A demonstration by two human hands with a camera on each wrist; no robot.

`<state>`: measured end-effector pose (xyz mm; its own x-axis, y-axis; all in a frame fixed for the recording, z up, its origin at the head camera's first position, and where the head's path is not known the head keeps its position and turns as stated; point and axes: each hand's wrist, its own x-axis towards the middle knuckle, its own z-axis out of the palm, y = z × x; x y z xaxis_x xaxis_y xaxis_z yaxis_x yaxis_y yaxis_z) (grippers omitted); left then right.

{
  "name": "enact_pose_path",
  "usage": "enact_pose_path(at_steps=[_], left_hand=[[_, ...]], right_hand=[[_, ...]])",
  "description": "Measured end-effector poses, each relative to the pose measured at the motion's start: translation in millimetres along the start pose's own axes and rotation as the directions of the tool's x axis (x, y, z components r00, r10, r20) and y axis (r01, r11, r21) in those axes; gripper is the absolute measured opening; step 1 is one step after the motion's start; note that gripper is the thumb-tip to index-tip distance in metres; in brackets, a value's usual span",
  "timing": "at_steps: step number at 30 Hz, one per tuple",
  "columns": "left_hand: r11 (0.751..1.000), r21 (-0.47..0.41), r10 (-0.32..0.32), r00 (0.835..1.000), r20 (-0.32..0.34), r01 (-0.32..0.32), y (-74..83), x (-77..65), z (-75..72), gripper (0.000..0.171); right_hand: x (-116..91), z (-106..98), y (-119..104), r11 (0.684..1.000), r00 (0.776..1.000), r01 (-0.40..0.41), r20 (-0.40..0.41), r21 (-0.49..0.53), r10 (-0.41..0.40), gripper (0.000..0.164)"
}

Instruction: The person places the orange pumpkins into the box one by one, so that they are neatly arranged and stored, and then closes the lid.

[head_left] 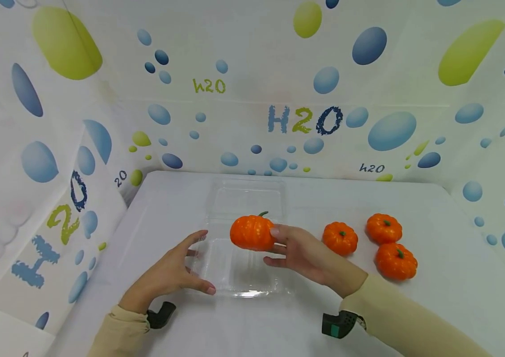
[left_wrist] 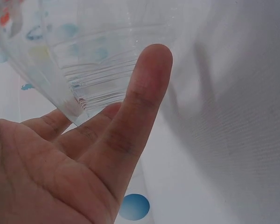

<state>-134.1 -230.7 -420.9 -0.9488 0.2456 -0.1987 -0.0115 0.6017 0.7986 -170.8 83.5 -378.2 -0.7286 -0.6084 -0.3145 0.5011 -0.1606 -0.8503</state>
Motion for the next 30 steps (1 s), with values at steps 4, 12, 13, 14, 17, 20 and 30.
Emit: enact_pose_path(at_steps=[4, 12, 13, 14, 17, 20, 30], left_hand=[[1.000, -0.005, 0.002, 1.000, 0.002, -0.002, 0.4, 0.1, 0.7, 0.127], [1.000, -0.015, -0.005, 1.000, 0.004, 0.005, 1.7, -0.1, 3.0, 0.124], [1.000, -0.018, -0.007, 1.000, 0.005, 0.007, 1.8, -0.2, 3.2, 0.124], [1.000, -0.021, -0.008, 1.000, 0.005, 0.008, 1.7, -0.4, 3.3, 0.124], [1.000, -0.029, -0.008, 1.000, 0.004, 0.008, 1.2, -0.7, 3.9, 0.122], [0.999, -0.034, -0.004, 1.000, -0.001, 0.004, 0.6, -0.7, 4.5, 0.121], [0.999, -0.046, 0.009, 1.000, -0.006, -0.009, -1.1, -0.7, 6.0, 0.115]], right_hand=[[9.3, 6.4, 2.8, 1.000, 1.000, -0.005, -0.018, 0.017, 0.005, 0.054], [28.6, 16.9, 11.1, 0.992, 0.995, -0.049, -0.096, -0.113, 0.038, 0.062], [31.2, 17.5, 12.7, 0.990, 0.993, -0.055, -0.106, -0.133, 0.041, 0.062], [33.6, 18.0, 14.1, 0.987, 0.992, -0.063, -0.116, -0.149, 0.046, 0.062], [40.2, 18.6, 18.5, 0.977, 0.989, -0.083, -0.140, -0.197, 0.056, 0.060], [46.3, 18.5, 22.3, 0.967, 0.984, -0.105, -0.163, -0.233, 0.067, 0.059], [56.6, 18.1, 26.1, 0.935, 0.982, -0.137, -0.170, -0.328, 0.084, 0.057]])
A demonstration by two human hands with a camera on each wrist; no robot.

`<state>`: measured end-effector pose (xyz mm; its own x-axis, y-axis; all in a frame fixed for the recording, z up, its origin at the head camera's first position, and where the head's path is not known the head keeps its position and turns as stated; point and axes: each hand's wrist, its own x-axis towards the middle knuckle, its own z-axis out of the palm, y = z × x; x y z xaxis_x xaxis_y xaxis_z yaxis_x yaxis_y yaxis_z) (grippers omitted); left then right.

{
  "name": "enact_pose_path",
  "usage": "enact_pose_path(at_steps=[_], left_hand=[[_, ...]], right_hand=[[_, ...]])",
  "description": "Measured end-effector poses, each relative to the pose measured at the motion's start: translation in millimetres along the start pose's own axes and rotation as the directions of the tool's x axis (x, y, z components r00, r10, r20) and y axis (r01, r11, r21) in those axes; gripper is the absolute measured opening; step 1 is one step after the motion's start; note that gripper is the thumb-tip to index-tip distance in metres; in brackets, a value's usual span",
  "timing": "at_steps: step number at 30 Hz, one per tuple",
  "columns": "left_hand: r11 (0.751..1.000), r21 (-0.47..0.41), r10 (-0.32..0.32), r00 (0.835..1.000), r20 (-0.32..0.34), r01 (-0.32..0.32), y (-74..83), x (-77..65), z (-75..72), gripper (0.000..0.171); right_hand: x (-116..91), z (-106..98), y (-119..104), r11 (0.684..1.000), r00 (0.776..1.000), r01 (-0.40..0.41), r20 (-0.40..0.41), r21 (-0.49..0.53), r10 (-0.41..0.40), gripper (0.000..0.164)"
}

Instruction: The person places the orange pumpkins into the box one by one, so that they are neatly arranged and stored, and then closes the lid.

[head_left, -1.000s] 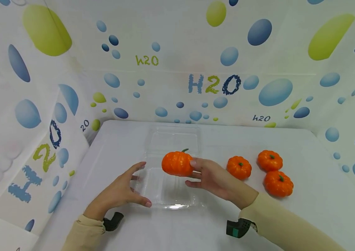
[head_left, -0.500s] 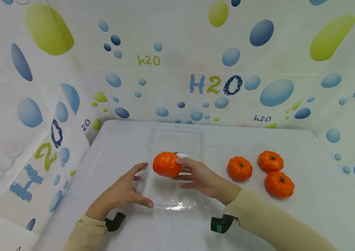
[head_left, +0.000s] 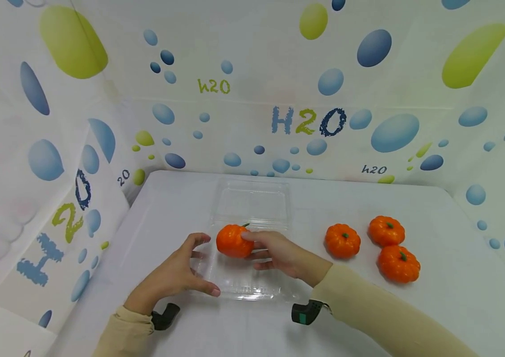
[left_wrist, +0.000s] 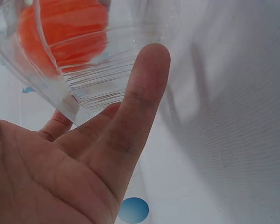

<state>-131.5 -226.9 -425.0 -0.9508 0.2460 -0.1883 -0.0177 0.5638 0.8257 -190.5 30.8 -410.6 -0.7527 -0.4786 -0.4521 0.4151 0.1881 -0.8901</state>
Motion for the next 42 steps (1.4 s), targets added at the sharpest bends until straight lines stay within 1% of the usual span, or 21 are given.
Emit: enact_pose_path(at_steps=[2, 4, 8, 10, 15, 21, 23, 26, 30, 34, 42], left_hand=[[1.000, -0.003, -0.003, 1.000, 0.001, 0.003, -0.1, 0.0, 0.1, 0.115], [1.000, -0.009, -0.008, 1.000, 0.002, 0.008, -0.4, 0.1, 0.1, 0.115], [1.000, -0.014, -0.013, 1.000, 0.009, 0.013, -1.1, 0.5, 0.7, 0.115], [1.000, -0.012, -0.012, 1.000, 0.012, 0.012, -1.4, 0.8, 1.0, 0.115], [1.000, -0.014, -0.015, 1.000, 0.014, 0.015, -1.7, 1.1, 1.3, 0.115], [0.999, -0.024, -0.025, 1.000, 0.017, 0.025, -1.2, 1.0, 1.4, 0.116], [0.999, -0.024, -0.025, 1.000, 0.019, 0.025, -1.0, 1.0, 1.4, 0.115], [0.999, -0.026, -0.022, 1.000, 0.021, 0.023, -1.0, 1.3, 1.4, 0.115], [0.999, -0.031, -0.017, 1.000, 0.024, 0.017, -1.2, 1.5, 1.4, 0.115], [0.999, -0.032, -0.009, 1.000, 0.023, 0.010, -1.1, 1.5, 1.6, 0.115], [1.000, -0.027, 0.001, 1.000, 0.018, 0.000, -1.3, 0.5, 2.0, 0.112]], right_hand=[[2.0, 0.9, 0.9, 1.000, 1.000, -0.002, 0.005, -0.020, 0.002, 0.058], [4.1, 2.1, 2.4, 0.999, 1.000, -0.010, -0.004, -0.043, 0.010, 0.063], [7.8, 5.1, 6.2, 0.994, 0.998, -0.032, -0.050, -0.101, 0.028, 0.074], [8.9, 6.4, 7.3, 0.991, 0.997, -0.037, -0.072, -0.126, 0.028, 0.077], [10.8, 8.6, 7.4, 0.982, 0.995, -0.024, -0.098, -0.188, 0.005, 0.076], [11.9, 8.9, 6.3, 0.955, 0.994, -0.024, -0.109, -0.297, -0.010, 0.071], [11.8, 8.7, 5.9, 0.951, 0.994, -0.028, -0.111, -0.309, -0.007, 0.071], [12.5, 8.2, 5.3, 0.959, 0.995, -0.031, -0.103, -0.281, 0.002, 0.073], [14.4, 7.3, 5.4, 0.980, 0.997, -0.026, -0.071, -0.200, 0.012, 0.076], [14.6, 6.9, 5.3, 0.992, 0.999, -0.020, -0.035, -0.125, 0.016, 0.078], [14.9, 8.1, 3.6, 0.999, 0.999, -0.026, 0.017, -0.023, 0.027, 0.071]])
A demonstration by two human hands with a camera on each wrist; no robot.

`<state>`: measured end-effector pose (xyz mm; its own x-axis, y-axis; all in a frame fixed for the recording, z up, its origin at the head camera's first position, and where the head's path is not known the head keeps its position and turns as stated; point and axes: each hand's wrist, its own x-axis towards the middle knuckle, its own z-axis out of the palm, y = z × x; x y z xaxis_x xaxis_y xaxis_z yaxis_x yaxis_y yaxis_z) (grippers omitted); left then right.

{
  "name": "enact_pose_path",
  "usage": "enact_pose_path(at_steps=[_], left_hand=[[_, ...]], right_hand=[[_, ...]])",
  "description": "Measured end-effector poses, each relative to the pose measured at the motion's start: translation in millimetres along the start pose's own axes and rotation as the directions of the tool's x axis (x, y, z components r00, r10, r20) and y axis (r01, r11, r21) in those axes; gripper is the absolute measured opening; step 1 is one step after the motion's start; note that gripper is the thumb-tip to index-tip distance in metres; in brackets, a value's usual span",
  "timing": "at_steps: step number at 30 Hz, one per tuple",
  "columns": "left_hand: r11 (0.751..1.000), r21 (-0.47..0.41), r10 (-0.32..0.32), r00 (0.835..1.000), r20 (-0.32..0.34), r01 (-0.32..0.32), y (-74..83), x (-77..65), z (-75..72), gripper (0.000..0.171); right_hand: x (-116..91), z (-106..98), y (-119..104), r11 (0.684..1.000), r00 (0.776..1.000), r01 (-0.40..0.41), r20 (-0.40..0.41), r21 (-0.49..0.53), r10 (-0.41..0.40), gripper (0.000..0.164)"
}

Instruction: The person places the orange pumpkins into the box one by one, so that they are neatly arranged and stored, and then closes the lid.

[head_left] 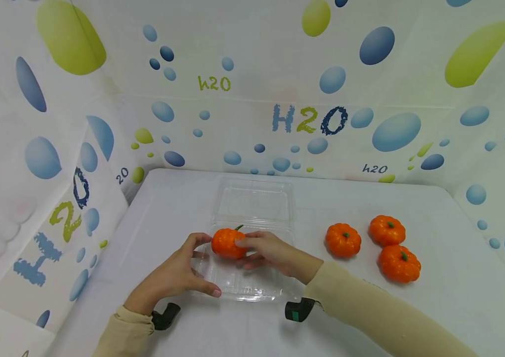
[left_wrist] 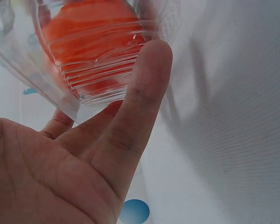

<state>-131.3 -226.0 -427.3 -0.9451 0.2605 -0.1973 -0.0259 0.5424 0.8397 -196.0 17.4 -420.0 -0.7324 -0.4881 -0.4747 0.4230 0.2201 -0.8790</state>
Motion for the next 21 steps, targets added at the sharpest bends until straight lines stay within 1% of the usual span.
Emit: enact_pose_path(at_steps=[6, 12, 18, 21], left_hand=[[1.000, 0.003, -0.004, 1.000, -0.002, 0.004, 0.2, -0.3, -0.2, 0.111], [1.000, 0.004, -0.006, 1.000, -0.003, 0.006, 0.7, -0.1, 0.1, 0.111], [1.000, -0.013, -0.002, 1.000, -0.002, 0.002, 0.7, 0.2, 0.1, 0.113], [1.000, -0.019, -0.001, 1.000, 0.002, 0.001, 0.5, 0.5, 0.1, 0.115]], right_hand=[[0.5, 1.9, -0.3, 1.000, 1.000, -0.008, 0.007, 0.030, 0.008, 0.070], [-1.2, 1.3, 0.5, 1.000, 1.000, -0.009, 0.005, 0.030, 0.009, 0.070], [-4.9, -1.1, 2.3, 1.000, 1.000, 0.005, 0.002, 0.011, -0.005, 0.066], [-8.5, -2.7, 3.6, 1.000, 1.000, 0.002, -0.012, -0.017, -0.002, 0.064]])
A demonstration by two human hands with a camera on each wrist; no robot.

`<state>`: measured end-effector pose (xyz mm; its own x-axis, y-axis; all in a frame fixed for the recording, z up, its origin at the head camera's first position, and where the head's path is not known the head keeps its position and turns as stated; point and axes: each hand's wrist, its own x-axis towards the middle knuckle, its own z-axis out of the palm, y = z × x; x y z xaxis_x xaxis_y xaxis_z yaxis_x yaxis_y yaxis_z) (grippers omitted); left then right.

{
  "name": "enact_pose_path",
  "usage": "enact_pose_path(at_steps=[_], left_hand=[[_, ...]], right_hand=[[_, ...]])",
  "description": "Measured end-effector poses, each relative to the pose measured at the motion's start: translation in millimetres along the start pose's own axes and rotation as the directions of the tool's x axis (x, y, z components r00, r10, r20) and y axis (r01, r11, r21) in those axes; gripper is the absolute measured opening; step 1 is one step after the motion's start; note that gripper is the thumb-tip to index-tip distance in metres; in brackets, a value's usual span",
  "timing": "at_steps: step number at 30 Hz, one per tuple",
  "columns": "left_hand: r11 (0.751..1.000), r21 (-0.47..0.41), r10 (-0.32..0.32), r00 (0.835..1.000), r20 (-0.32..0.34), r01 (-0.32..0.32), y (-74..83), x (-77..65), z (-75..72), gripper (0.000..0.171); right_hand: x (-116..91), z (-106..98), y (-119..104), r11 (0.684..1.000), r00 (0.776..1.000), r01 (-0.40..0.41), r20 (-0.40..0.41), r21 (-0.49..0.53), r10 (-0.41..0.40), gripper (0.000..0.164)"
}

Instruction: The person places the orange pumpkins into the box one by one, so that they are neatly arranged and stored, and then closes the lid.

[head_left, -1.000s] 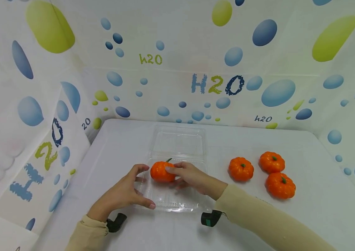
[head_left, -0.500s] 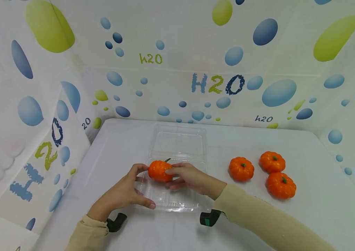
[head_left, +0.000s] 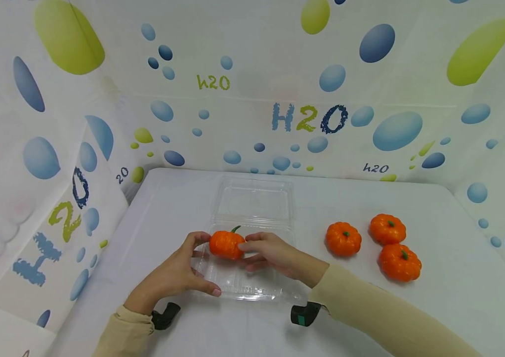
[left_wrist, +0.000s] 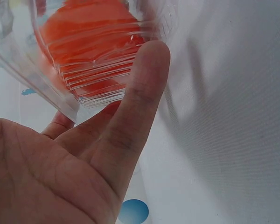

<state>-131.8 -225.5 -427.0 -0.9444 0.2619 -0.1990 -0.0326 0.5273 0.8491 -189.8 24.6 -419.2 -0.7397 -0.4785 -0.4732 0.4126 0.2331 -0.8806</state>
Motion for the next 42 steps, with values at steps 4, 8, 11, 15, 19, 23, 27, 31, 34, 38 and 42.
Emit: enact_pose_path(at_steps=[4, 8, 11, 15, 19, 23, 27, 31, 34, 38, 42], left_hand=[[1.000, 0.006, -0.003, 1.000, 0.006, 0.003, 0.4, 0.3, -0.3, 0.119], [1.000, -0.005, -0.015, 1.000, 0.013, 0.015, 1.7, -0.3, -0.7, 0.121], [1.000, -0.008, -0.020, 1.000, 0.015, 0.020, 3.2, -0.8, -0.1, 0.121], [1.000, -0.011, -0.008, 1.000, 0.015, 0.009, 4.4, -1.7, -0.5, 0.119], [1.000, -0.021, 0.001, 1.000, 0.022, -0.001, 4.6, -1.9, -0.4, 0.118], [1.000, -0.027, 0.002, 1.000, 0.023, -0.001, 3.9, -1.6, 0.2, 0.119], [1.000, -0.024, 0.015, 1.000, 0.022, -0.014, 2.8, -1.5, -0.4, 0.120], [1.000, -0.023, 0.017, 1.000, 0.019, -0.017, 0.4, -0.8, -0.3, 0.120], [0.999, -0.031, 0.022, 0.999, 0.022, -0.022, -0.4, -0.8, -0.2, 0.120], [0.999, -0.043, 0.022, 0.999, 0.025, -0.020, 0.5, -1.4, -0.1, 0.119], [0.999, -0.042, 0.015, 1.000, 0.025, -0.014, 1.8, -2.1, -1.0, 0.118]], right_hand=[[-5.5, -2.4, 2.9, 0.999, 1.000, 0.005, -0.003, -0.052, -0.005, 0.065], [-7.4, -2.0, 8.1, 0.993, 0.999, 0.024, 0.032, -0.112, -0.021, 0.068], [-7.8, 0.6, 11.9, 0.985, 0.998, 0.039, 0.056, -0.165, -0.030, 0.068], [-9.0, 7.0, 13.9, 0.962, 0.996, 0.075, 0.071, -0.262, -0.059, 0.071], [-10.2, 13.0, 14.6, 0.937, 0.991, 0.130, 0.076, -0.325, -0.111, 0.078], [-11.1, 17.6, 14.2, 0.901, 0.981, 0.191, 0.086, -0.390, -0.171, 0.082], [-10.6, 21.4, 12.8, 0.836, 0.971, 0.236, 0.088, -0.495, -0.222, 0.084], [-8.7, 24.7, 11.5, 0.749, 0.957, 0.272, 0.092, -0.603, -0.274, 0.083], [-7.0, 26.8, 11.4, 0.683, 0.946, 0.289, 0.093, -0.671, -0.309, 0.081], [-5.7, 27.8, 11.7, 0.655, 0.942, 0.290, 0.087, -0.698, -0.324, 0.081], [-5.7, 26.8, 12.2, 0.695, 0.951, 0.273, 0.075, -0.665, -0.301, 0.081]])
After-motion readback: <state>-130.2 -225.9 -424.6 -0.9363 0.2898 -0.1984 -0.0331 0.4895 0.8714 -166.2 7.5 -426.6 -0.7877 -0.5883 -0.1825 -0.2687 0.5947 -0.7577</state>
